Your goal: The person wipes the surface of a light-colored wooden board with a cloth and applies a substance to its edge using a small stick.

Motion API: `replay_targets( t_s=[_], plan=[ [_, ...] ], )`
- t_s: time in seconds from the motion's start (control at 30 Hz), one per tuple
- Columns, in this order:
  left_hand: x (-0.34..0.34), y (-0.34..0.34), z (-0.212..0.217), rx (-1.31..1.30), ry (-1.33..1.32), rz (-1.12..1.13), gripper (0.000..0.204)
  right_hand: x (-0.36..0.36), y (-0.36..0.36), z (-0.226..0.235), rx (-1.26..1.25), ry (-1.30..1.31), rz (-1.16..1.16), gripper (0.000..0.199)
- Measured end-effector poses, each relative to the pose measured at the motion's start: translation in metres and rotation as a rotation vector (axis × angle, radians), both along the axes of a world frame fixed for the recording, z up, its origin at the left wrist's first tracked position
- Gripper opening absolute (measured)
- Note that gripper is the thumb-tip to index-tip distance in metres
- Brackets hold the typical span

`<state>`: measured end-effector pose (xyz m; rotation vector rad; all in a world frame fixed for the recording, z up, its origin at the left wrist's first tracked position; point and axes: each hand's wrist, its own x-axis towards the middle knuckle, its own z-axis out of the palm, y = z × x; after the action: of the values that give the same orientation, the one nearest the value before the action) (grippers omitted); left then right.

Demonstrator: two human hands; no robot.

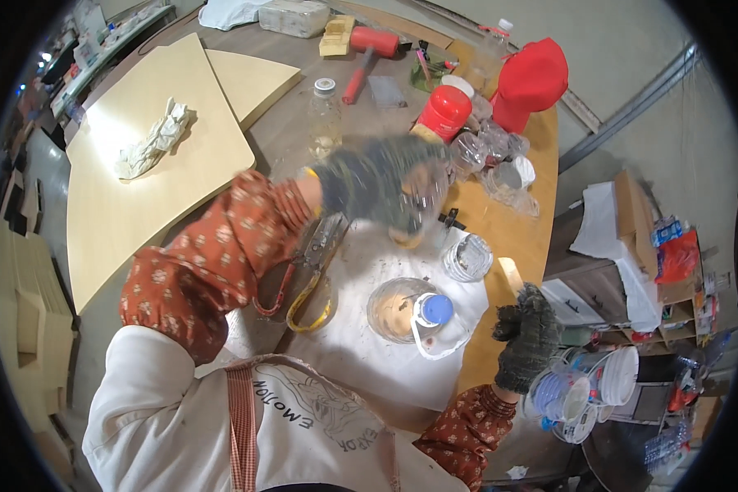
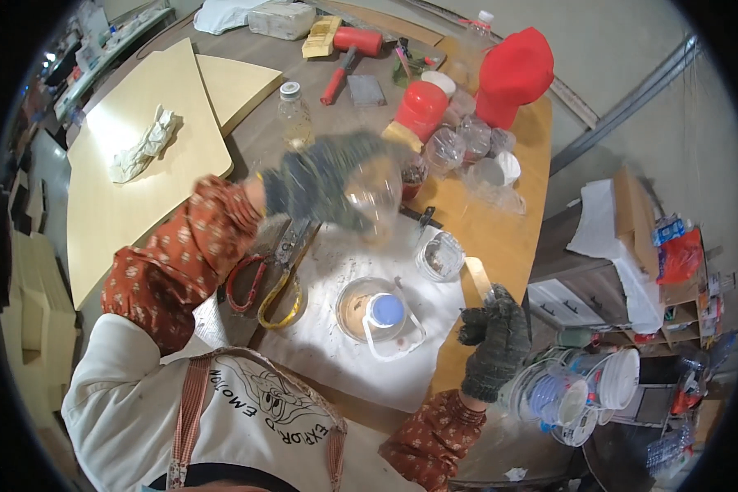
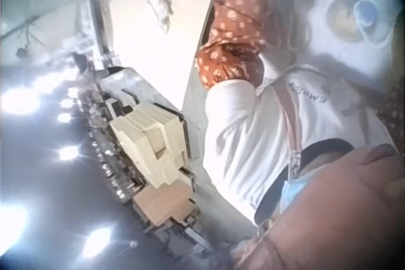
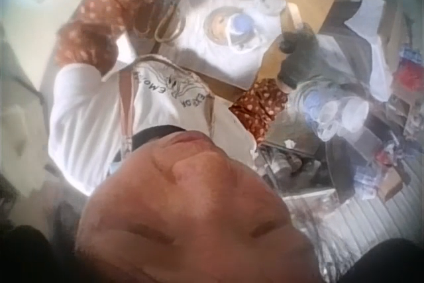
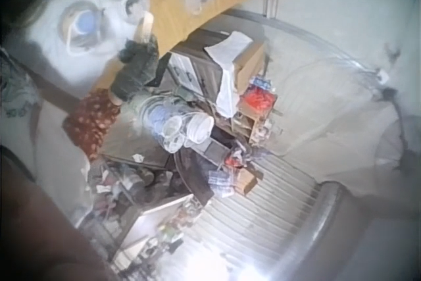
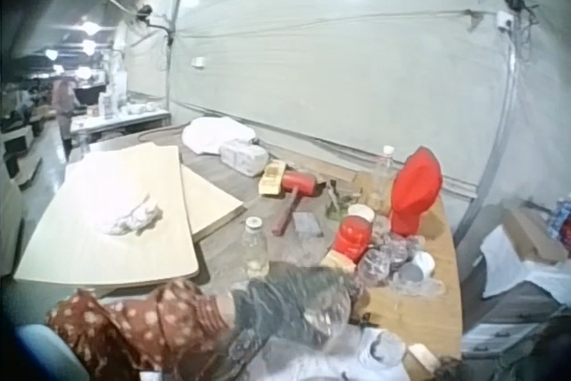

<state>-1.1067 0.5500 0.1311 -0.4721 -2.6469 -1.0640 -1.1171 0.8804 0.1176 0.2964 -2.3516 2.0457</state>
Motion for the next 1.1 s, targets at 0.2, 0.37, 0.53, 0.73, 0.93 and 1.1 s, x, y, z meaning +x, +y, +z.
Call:
replay_targets(
  t_s=[0.2,0.37,0.53,0.73,0.93,1.1],
  plan=[
    [-0.028,-0.035,0.013,-0.457,0.076,0.391,0.079,0.011,-0.003,-0.01,-0.151,-0.008,-0.106,0.028],
    [-0.033,-0.032,-0.039,-0.83,-0.04,0.424,0.073,0.016,-0.003,-0.007,-0.05,0.062,-0.075,0.028],
    [-0.009,0.005,-0.049,-0.431,-0.008,0.177,0.083,0.02,0.02,-0.027,-0.18,0.038,-0.154,0.029],
    [-0.002,0.023,-0.158,0.424,-0.355,0.132,0.089,0.027,0.014,-0.028,0.132,0.353,-0.015,0.025],
    [0.01,0.054,-0.109,0.336,-0.203,0.374,0.064,0.027,0.014,-0.002,0.498,1.146,-0.043,0.027],
    [0.053,0.05,-0.055,0.226,0.145,0.257,0.068,0.089,-0.016,0.041,0.066,0.446,-0.038,0.021]
  ],
)
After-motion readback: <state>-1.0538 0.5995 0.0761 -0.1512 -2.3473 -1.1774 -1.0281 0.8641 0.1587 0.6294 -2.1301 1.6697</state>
